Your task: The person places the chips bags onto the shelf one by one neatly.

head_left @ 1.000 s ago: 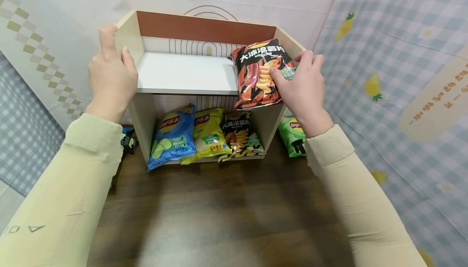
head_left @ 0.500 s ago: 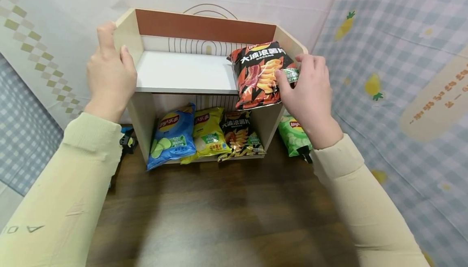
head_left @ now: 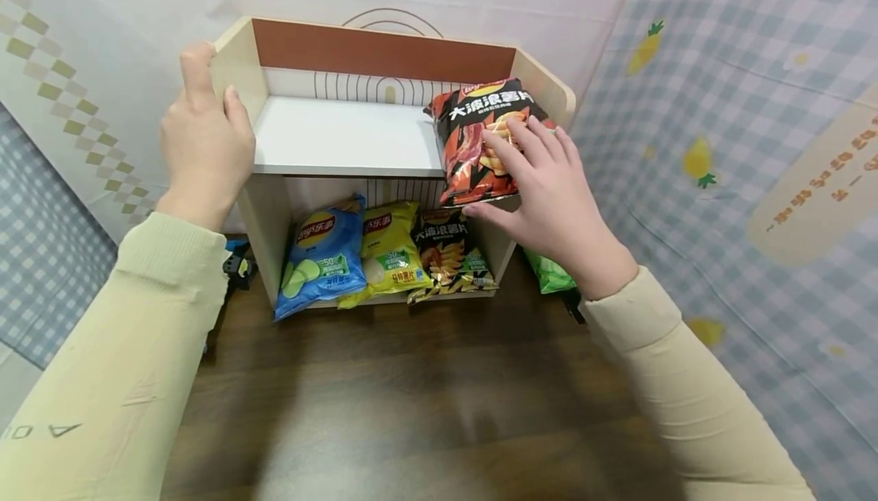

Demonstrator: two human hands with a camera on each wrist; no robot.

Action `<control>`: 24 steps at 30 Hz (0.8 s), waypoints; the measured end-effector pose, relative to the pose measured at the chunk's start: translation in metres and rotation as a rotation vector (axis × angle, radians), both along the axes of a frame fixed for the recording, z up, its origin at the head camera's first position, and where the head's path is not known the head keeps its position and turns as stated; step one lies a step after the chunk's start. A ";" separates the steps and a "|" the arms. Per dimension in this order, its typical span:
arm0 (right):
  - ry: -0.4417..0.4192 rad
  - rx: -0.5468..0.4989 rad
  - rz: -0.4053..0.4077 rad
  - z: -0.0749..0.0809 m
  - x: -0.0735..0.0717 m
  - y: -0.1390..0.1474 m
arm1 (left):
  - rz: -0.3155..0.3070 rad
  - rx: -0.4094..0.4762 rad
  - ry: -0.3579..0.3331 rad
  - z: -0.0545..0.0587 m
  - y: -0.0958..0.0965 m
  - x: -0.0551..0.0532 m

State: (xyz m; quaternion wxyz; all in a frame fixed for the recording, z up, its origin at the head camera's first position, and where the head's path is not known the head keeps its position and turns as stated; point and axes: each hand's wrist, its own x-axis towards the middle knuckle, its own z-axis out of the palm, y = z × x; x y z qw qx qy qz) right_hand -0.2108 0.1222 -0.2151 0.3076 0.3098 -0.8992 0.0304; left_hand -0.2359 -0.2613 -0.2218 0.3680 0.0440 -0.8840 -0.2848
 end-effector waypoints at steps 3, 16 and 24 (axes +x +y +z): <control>-0.034 -0.010 -0.035 -0.004 -0.005 -0.004 | 0.006 0.001 -0.003 0.000 -0.001 0.000; -0.021 -0.116 -0.139 -0.013 -0.037 -0.029 | 0.017 -0.007 -0.012 0.002 -0.001 0.004; -0.043 -0.134 -0.154 -0.014 -0.047 -0.023 | 0.001 -0.003 -0.004 0.003 0.005 0.003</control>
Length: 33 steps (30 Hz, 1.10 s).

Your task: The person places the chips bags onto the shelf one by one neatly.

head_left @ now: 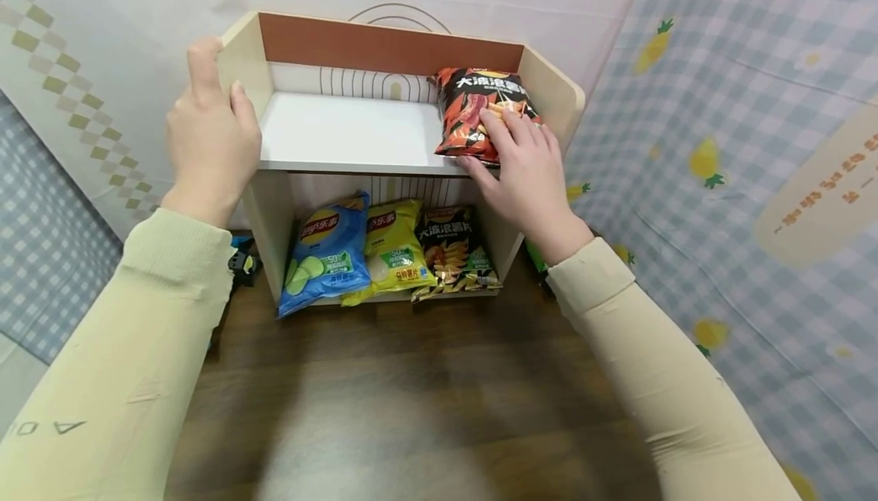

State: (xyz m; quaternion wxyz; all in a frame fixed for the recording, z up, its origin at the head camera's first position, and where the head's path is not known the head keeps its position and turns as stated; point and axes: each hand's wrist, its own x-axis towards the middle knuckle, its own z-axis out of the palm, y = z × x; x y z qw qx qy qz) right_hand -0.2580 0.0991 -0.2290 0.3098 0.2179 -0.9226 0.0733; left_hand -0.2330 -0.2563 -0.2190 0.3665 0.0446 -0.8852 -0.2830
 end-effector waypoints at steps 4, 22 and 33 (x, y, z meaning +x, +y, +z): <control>0.000 0.004 -0.008 -0.001 0.000 0.003 | 0.000 0.003 0.005 0.001 0.002 -0.001; 0.109 -0.123 0.205 -0.003 0.012 0.037 | 0.002 0.000 0.019 -0.001 0.003 -0.002; 0.564 -0.575 0.302 -0.002 0.017 0.066 | 0.013 -0.005 0.010 -0.001 0.000 -0.001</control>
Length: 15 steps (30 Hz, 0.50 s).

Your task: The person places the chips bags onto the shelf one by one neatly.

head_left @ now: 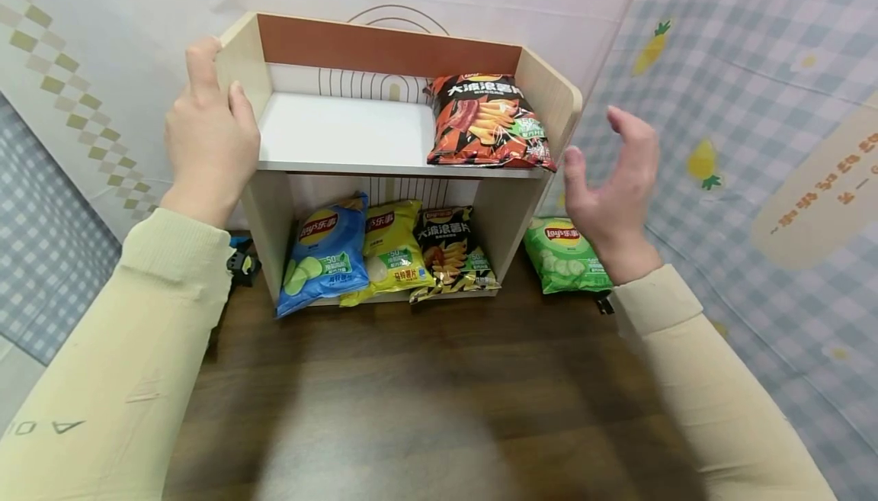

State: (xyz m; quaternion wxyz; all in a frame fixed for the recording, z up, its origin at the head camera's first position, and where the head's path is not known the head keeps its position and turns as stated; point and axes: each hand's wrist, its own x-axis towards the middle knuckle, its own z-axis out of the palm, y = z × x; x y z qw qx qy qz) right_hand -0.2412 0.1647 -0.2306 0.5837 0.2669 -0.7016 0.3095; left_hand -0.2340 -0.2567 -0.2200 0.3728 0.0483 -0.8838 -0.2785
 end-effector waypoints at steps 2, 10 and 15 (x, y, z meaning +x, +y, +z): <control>-0.024 -0.031 -0.021 -0.006 -0.003 0.011 | 0.000 0.001 -0.001 0.000 0.000 0.000; -0.282 0.049 -0.219 -0.060 -0.039 0.074 | -0.002 0.003 -0.006 0.001 0.000 0.001; -0.573 0.159 -0.329 -0.096 -0.051 0.092 | 0.003 0.003 -0.008 0.000 0.001 0.002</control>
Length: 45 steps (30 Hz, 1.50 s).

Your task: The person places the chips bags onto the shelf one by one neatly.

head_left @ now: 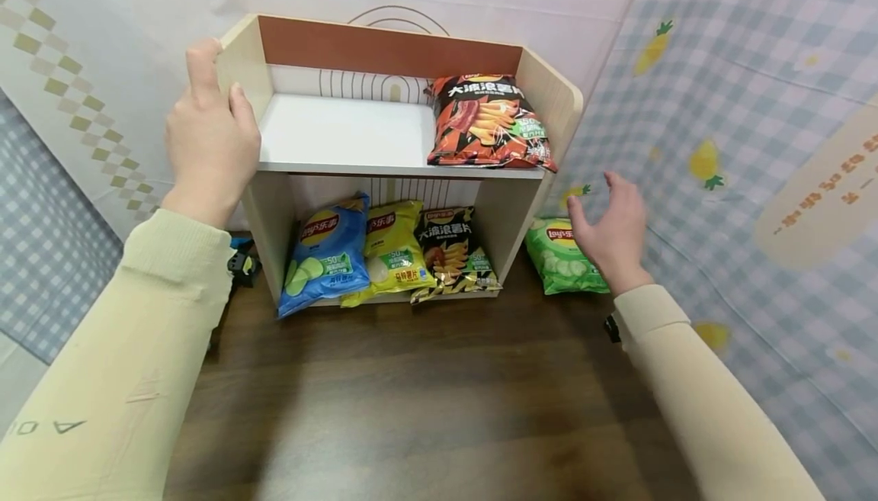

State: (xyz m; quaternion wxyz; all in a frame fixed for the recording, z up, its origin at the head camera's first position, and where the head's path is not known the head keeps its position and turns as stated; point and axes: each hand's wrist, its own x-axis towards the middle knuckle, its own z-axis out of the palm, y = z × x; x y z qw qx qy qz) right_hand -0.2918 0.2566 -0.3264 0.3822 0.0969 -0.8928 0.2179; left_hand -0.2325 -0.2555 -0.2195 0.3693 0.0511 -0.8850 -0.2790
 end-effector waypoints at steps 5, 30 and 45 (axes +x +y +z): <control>-0.274 0.062 -0.071 -0.033 -0.008 0.011 | -0.006 0.009 -0.009 -0.001 0.002 0.000; -0.763 0.261 -0.062 -0.099 -0.010 0.040 | -0.019 0.005 0.015 0.004 0.008 0.000; -0.781 0.410 0.037 -0.082 -0.002 0.025 | 0.002 0.004 0.002 0.000 0.000 0.000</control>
